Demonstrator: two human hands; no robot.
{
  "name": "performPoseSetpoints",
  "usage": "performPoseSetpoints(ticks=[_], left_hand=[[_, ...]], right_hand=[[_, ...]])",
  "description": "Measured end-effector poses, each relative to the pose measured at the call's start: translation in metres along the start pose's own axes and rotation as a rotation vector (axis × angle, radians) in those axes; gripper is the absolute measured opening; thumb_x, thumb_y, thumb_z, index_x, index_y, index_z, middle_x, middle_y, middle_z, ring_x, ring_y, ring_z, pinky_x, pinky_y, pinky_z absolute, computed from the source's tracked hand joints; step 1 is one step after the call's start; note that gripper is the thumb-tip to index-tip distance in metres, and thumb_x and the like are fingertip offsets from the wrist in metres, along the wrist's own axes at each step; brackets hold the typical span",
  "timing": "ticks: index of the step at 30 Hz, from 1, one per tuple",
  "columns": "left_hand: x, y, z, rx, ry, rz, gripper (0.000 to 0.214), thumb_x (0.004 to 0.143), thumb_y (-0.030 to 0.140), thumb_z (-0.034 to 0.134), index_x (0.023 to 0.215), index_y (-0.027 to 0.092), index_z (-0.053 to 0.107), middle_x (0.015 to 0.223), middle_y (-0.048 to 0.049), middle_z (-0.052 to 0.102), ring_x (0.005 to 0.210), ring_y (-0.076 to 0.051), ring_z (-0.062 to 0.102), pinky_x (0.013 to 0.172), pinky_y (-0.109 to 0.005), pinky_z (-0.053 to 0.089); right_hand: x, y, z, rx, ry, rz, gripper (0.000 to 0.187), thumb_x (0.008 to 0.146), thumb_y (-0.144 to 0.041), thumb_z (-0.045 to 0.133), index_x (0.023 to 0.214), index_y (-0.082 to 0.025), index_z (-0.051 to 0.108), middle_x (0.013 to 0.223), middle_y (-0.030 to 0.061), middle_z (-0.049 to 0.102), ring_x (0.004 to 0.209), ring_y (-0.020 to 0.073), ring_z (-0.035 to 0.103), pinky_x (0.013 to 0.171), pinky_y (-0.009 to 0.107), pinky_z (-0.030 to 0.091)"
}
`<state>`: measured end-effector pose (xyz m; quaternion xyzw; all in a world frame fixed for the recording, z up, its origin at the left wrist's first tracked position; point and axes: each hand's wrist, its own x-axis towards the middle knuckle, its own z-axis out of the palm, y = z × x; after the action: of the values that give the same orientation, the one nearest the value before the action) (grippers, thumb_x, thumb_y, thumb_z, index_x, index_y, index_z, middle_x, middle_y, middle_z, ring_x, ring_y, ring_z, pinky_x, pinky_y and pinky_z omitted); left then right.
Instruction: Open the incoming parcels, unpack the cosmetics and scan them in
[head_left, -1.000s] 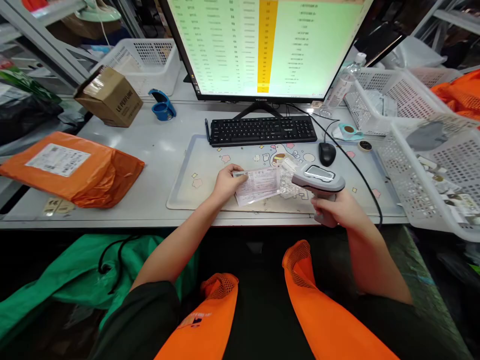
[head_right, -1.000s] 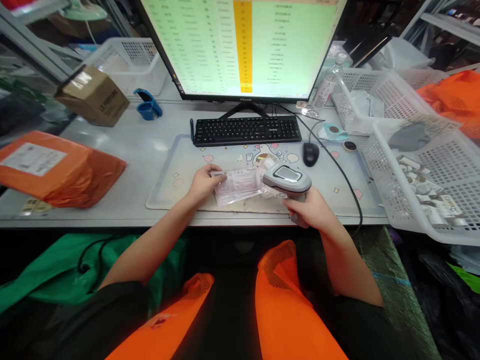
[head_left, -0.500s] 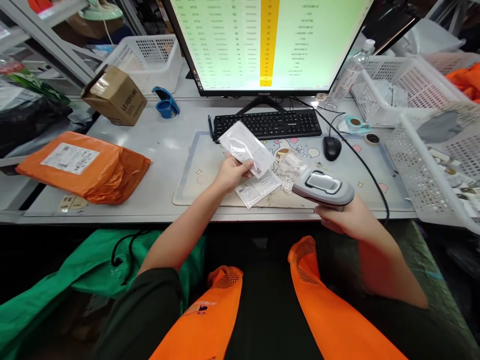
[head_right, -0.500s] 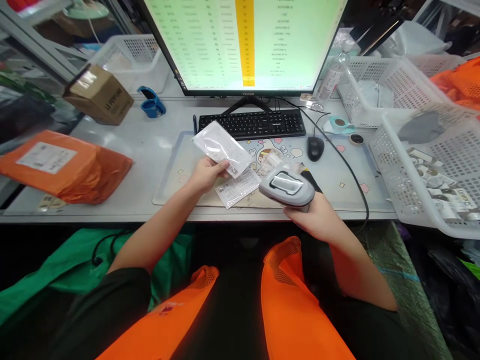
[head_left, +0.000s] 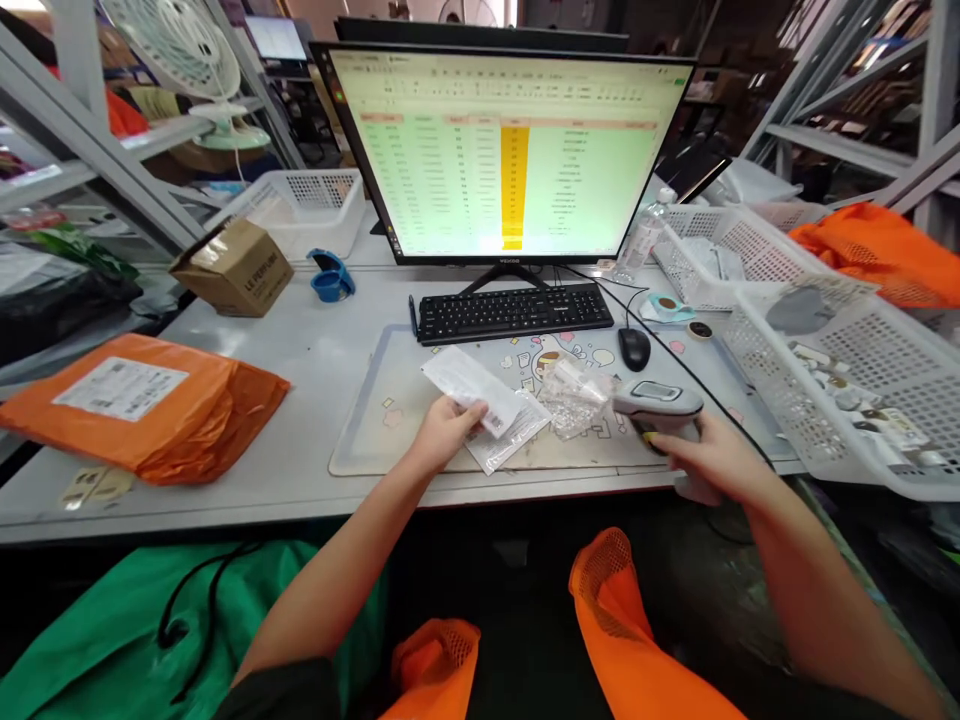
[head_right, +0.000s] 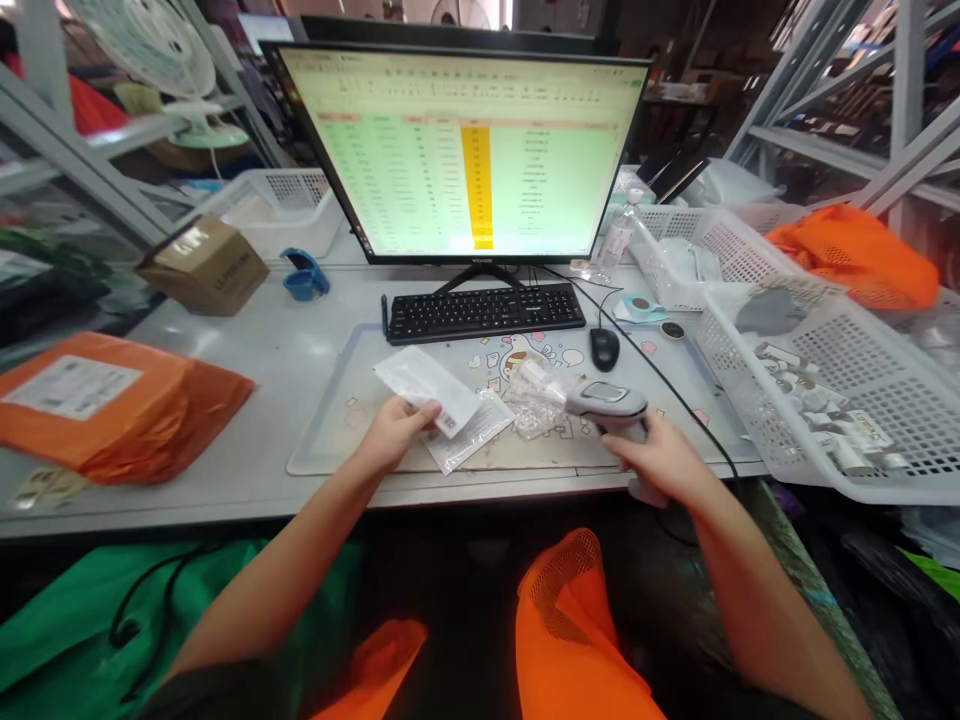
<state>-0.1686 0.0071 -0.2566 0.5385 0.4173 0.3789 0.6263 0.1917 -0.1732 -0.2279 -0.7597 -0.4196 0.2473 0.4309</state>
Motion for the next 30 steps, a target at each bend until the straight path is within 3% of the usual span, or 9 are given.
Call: performPoseSetpoints(ticks=[5,8,11,12,15,19,24,28,30], left_hand=[[-0.02,-0.009,-0.031,0.041,-0.228,-0.299,0.067,0.059,0.062,0.095,0.104,0.017,0.074,0.09,-0.0123,0.08,0.077,-0.031,0.076,0.077,-0.043,0.061],[-0.027,-0.015,-0.044,0.319,-0.144,-0.256,0.069,0.072,0.054,0.085,0.13,0.018,0.071,0.081,-0.0061,0.076,0.076,-0.03,0.072,0.074,-0.039,0.055],[-0.033,-0.024,-0.048,0.642,0.036,-0.079,0.069,0.08,0.048,0.075,0.143,0.021,0.068,0.072,-0.0011,0.068,0.071,-0.028,0.066,0.069,-0.035,0.046],[-0.035,-0.028,-0.048,0.696,0.075,-0.041,0.066,0.081,0.049,0.073,0.142,0.023,0.069,0.071,-0.0005,0.066,0.069,-0.028,0.064,0.068,-0.035,0.044],[-0.041,-0.04,-0.045,0.775,0.131,0.037,0.059,0.084,0.055,0.069,0.136,0.026,0.073,0.069,0.0002,0.063,0.066,-0.026,0.062,0.064,-0.033,0.041],[-0.047,-0.052,-0.046,0.812,0.159,0.113,0.066,0.092,0.062,0.056,0.136,0.017,0.072,0.064,0.0018,0.059,0.062,-0.022,0.059,0.066,-0.032,0.045],[-0.048,-0.056,-0.052,0.723,0.163,0.149,0.067,0.094,0.063,0.054,0.132,0.01,0.073,0.065,0.0024,0.056,0.059,-0.018,0.056,0.062,-0.03,0.049],[-0.047,-0.056,-0.053,0.712,0.149,0.164,0.063,0.095,0.061,0.056,0.129,0.011,0.075,0.068,0.0007,0.061,0.06,-0.018,0.059,0.063,-0.03,0.051],[-0.047,-0.057,-0.054,0.695,0.147,0.162,0.062,0.096,0.061,0.056,0.128,0.012,0.075,0.07,-0.0002,0.064,0.061,-0.018,0.06,0.062,-0.03,0.053]], right_hand=[[0.057,0.066,-0.052,-0.214,0.08,0.232,0.043,0.07,-0.057,0.083,0.089,-0.019,0.075,0.09,0.0155,0.079,0.09,0.0357,0.074,0.083,0.046,0.058],[0.06,0.074,-0.06,-0.488,0.245,0.207,0.037,0.075,-0.055,0.081,0.084,-0.019,0.075,0.096,0.02,0.077,0.105,0.0412,0.071,0.099,0.053,0.053],[0.064,0.04,-0.026,-0.617,0.37,-0.081,0.036,0.088,-0.051,0.07,0.099,-0.018,0.079,0.105,0.0193,0.075,0.108,0.0371,0.069,0.104,0.052,0.051],[0.072,0.022,-0.005,-0.597,0.339,-0.195,0.035,0.093,-0.047,0.064,0.105,-0.017,0.079,0.108,0.0176,0.075,0.107,0.0343,0.069,0.104,0.049,0.051],[0.119,-0.031,0.07,-0.619,0.01,-0.369,0.034,0.101,-0.035,0.054,0.115,-0.015,0.078,0.12,0.0158,0.075,0.117,0.0318,0.067,0.108,0.046,0.051],[0.186,-0.062,0.142,-0.701,-0.06,-0.4,0.045,0.099,-0.024,0.055,0.139,-0.011,0.069,0.144,0.0188,0.068,0.14,0.0365,0.053,0.118,0.051,0.042],[0.212,-0.061,0.165,-0.81,-0.019,-0.378,0.055,0.103,-0.031,0.049,0.152,-0.007,0.06,0.141,0.0252,0.067,0.138,0.0435,0.05,0.116,0.062,0.036],[0.212,-0.063,0.171,-0.876,-0.015,-0.353,0.049,0.104,-0.038,0.047,0.131,-0.007,0.075,0.139,0.0275,0.066,0.135,0.0457,0.05,0.113,0.061,0.038],[0.209,-0.062,0.17,-0.883,-0.032,-0.35,0.049,0.104,-0.037,0.046,0.133,-0.008,0.075,0.138,0.0259,0.068,0.133,0.0442,0.053,0.112,0.06,0.04]])
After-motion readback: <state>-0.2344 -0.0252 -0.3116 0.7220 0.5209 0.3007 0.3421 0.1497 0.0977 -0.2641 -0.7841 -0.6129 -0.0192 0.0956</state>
